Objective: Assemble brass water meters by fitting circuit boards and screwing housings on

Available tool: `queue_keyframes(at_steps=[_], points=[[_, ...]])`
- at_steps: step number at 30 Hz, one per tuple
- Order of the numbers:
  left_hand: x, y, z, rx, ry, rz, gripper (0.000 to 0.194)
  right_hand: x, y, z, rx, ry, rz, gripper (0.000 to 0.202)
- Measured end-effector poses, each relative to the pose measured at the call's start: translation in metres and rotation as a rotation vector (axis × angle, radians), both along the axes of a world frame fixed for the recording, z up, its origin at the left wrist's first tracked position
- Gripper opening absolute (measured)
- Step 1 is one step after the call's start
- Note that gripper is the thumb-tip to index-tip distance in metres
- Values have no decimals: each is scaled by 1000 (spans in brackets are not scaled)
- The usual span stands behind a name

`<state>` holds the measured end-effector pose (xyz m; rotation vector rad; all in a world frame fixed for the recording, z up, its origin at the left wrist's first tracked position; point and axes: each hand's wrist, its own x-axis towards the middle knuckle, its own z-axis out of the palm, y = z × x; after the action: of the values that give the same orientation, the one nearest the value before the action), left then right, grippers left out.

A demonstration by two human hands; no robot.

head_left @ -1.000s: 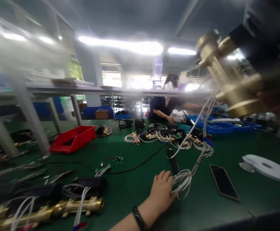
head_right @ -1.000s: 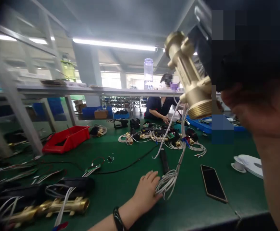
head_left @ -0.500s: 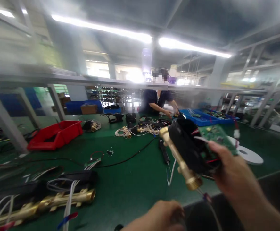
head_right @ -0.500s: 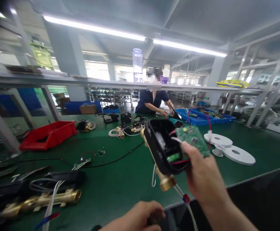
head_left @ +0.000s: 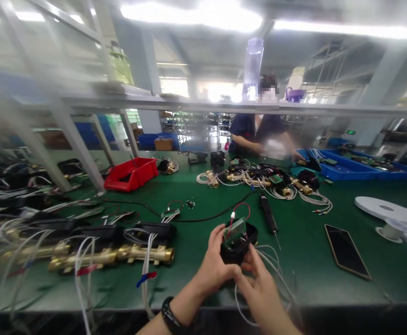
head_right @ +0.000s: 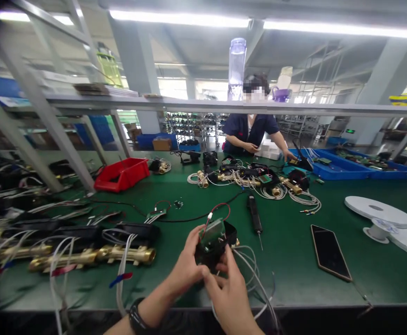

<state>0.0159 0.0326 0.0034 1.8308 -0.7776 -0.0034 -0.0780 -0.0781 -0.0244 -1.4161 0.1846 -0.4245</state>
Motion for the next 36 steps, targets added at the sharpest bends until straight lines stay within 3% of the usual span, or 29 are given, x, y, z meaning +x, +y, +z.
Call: queue_keyframes(at_steps=[3,6,8,10,13,16,22,25,29,32,36], points=[[27,12,4,-4,54,-80,91,-10,-18,3,-151,10,152,47],[36,14,2,-7,66,-90,61,0,-55,25,-369,58,26,30],[34,12,1,-11,42,-85,51,16,-76,42,-550,9,-45,25],[28,11,2,-7,7,-101,54,34,-86,54,-707,-65,-8,23],[19,13,5,-11,4,-135,75,50,-83,61,-775,-71,137,14],[12,17,7,-15,78,-146,91,47,-77,65,-707,-100,214,15],[4,16,25,19,159,-215,90,44,-81,78,-392,-219,149,20],[10,14,40,92,230,-237,81,61,-82,69,-217,-159,114,25],[33,13,57,157,293,-329,82,87,-76,46,-142,-135,130,31],[52,1,63,127,261,-266,64,103,-73,37,-109,-118,124,35],[67,-22,55,132,447,-170,36,110,-82,32,-144,-72,52,38]])
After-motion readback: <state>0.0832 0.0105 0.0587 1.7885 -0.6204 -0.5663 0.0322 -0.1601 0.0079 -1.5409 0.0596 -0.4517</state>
